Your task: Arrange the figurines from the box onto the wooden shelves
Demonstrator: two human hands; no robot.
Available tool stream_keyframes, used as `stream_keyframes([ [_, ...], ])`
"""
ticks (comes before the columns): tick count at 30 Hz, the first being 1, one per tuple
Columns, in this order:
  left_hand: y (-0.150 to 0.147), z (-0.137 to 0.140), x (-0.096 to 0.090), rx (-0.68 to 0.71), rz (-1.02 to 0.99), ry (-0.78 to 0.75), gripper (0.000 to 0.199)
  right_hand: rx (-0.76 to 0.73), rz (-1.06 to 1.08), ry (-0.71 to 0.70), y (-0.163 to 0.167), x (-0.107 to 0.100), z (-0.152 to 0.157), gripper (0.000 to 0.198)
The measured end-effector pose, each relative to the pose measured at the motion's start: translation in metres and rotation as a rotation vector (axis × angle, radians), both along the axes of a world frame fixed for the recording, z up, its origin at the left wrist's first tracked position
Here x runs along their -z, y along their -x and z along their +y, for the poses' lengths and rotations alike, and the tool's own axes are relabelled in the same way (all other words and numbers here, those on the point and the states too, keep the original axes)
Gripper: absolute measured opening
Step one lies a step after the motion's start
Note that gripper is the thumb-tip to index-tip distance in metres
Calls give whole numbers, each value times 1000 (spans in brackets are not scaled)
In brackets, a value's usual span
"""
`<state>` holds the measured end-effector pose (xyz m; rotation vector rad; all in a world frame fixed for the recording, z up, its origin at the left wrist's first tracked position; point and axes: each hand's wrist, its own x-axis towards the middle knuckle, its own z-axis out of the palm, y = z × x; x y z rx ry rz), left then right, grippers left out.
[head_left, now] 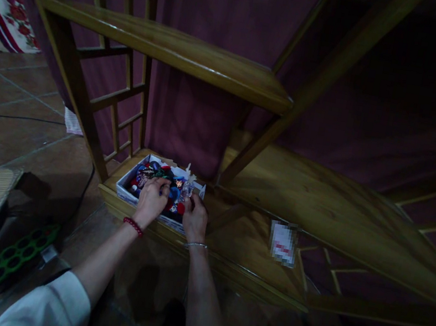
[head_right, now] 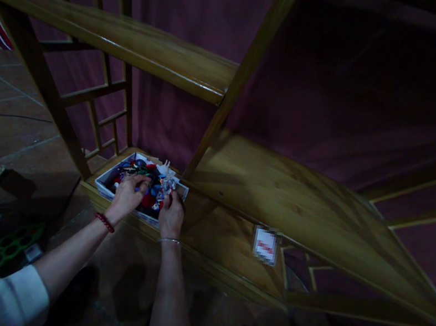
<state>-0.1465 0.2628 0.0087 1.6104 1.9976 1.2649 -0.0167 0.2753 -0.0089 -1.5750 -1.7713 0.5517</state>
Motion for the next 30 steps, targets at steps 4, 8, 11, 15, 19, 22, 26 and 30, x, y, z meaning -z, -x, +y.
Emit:
stream_keyframes([
  [4,-12,0,-3,77,-185,-43,26,-5,46,-1,0,4,1,23],
  [8,-22,1,-4,112,-236,-58,27,-54,104,-19,-1,12,3,25],
  [11,-26,2,-1,129,-229,-39,29,-44,105,-18,-1,13,3,25],
  [15,-28,2,1,96,-192,-10,28,-40,97,-10,0,7,0,24],
  [19,-26,1,1,93,-166,11,27,-54,87,7,2,2,-1,23],
  [22,-25,2,1,109,-166,7,27,-43,100,20,3,2,-1,23],
  [26,-24,2,2,118,-177,-1,26,-21,75,30,4,2,0,22],
  [30,-24,2,3,132,-192,0,25,-24,75,33,3,3,1,23],
])
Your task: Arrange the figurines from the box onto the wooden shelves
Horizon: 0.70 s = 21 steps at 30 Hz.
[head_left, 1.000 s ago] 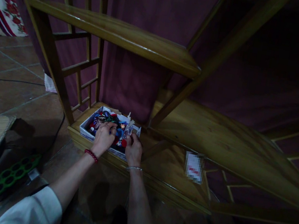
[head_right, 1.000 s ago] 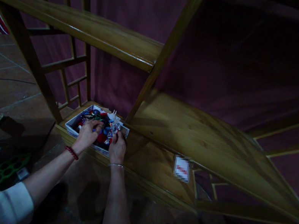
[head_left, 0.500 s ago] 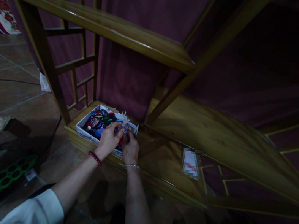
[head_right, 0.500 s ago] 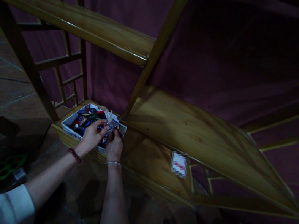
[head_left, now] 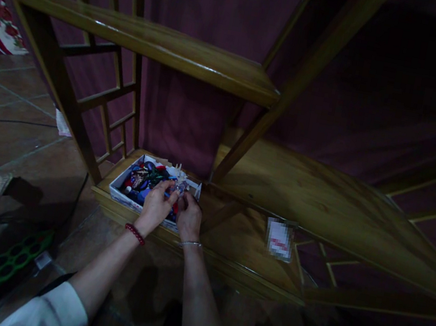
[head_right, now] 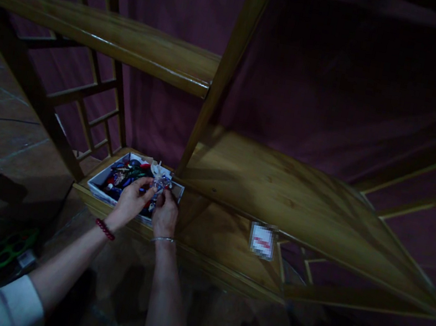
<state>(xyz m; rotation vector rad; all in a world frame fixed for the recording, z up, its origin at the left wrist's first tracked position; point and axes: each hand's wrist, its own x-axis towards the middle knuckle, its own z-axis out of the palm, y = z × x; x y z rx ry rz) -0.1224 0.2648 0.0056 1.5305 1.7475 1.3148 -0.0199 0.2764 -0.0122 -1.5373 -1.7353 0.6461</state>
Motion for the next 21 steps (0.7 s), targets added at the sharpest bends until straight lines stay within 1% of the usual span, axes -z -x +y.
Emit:
stream_keyframes([
  [5,3,-1,0,35,-37,-7,27,-11,18,-4,0,1,1,22],
  [11,8,-2,1,67,-113,-46,28,-22,59,-15,2,-2,-1,22],
  [21,13,3,9,73,-259,-41,24,-36,-19,-41,2,-5,-4,23],
])
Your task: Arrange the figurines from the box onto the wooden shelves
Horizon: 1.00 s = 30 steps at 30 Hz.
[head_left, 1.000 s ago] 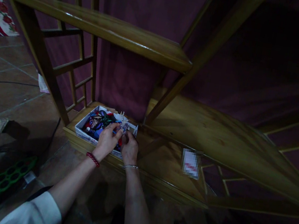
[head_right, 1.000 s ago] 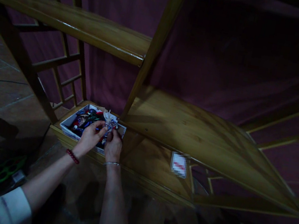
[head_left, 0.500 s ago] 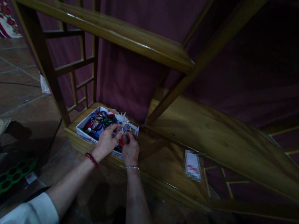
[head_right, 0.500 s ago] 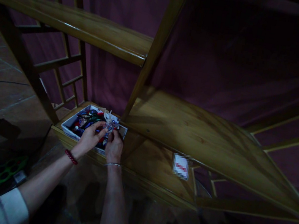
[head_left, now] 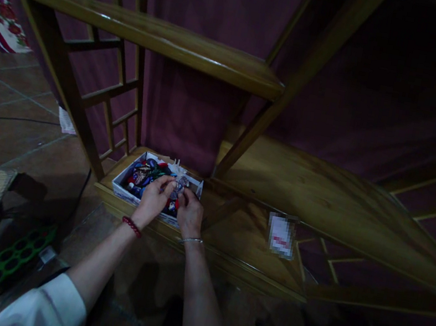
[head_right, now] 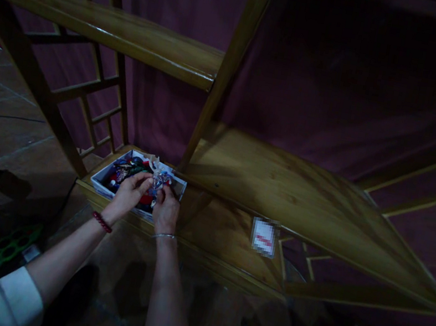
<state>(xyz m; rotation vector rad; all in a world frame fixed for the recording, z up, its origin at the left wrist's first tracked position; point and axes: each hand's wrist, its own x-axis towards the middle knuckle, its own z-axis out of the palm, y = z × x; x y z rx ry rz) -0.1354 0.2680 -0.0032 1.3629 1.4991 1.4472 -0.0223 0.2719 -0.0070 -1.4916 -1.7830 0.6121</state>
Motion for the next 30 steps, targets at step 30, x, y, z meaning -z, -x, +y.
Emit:
stream_keyframes([
  [30,-12,-4,-12,59,-358,166,24,67,-15,10,-3,-4,0,23],
])
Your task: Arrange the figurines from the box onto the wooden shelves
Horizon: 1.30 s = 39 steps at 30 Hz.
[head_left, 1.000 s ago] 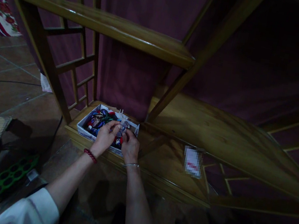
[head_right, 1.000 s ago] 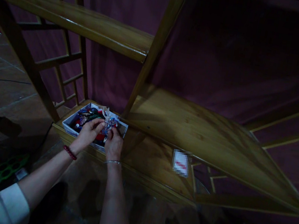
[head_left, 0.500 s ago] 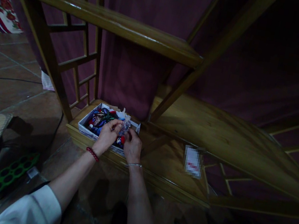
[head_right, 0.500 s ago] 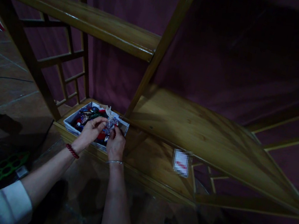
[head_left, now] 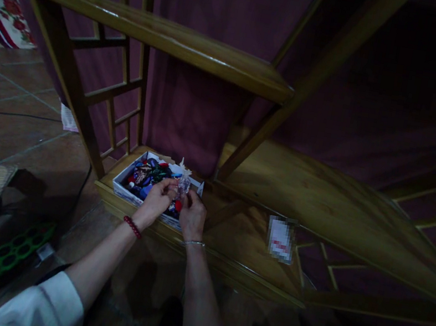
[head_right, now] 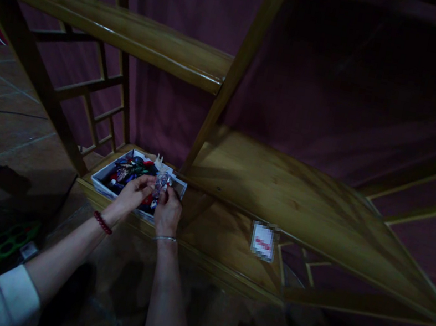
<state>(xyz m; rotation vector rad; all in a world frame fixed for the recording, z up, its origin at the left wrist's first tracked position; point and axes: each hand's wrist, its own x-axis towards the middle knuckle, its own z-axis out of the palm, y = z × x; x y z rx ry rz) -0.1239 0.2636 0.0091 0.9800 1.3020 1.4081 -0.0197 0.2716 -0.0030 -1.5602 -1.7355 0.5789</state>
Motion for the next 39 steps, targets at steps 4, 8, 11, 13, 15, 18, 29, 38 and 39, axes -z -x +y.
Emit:
stream_keyframes([
  [4,0,-3,0,29,31,37,19,9,64,-6,1,3,1,23],
  [8,1,-5,-1,108,38,22,18,9,102,-16,2,4,2,22],
  [11,2,-5,0,122,63,19,20,8,123,-22,1,5,3,22],
  [13,3,-4,3,121,86,34,19,10,129,-29,1,5,3,22],
  [15,4,-3,7,129,110,43,20,21,132,-30,1,5,2,22],
  [18,4,-2,13,137,159,11,23,41,134,-22,2,4,2,22],
  [29,1,0,17,63,39,10,15,-28,141,2,2,4,1,23],
  [38,3,-2,10,20,-57,44,9,-60,98,-6,4,3,-1,22],
  [39,3,-3,8,13,-77,58,8,-62,95,-9,5,2,-2,22],
])
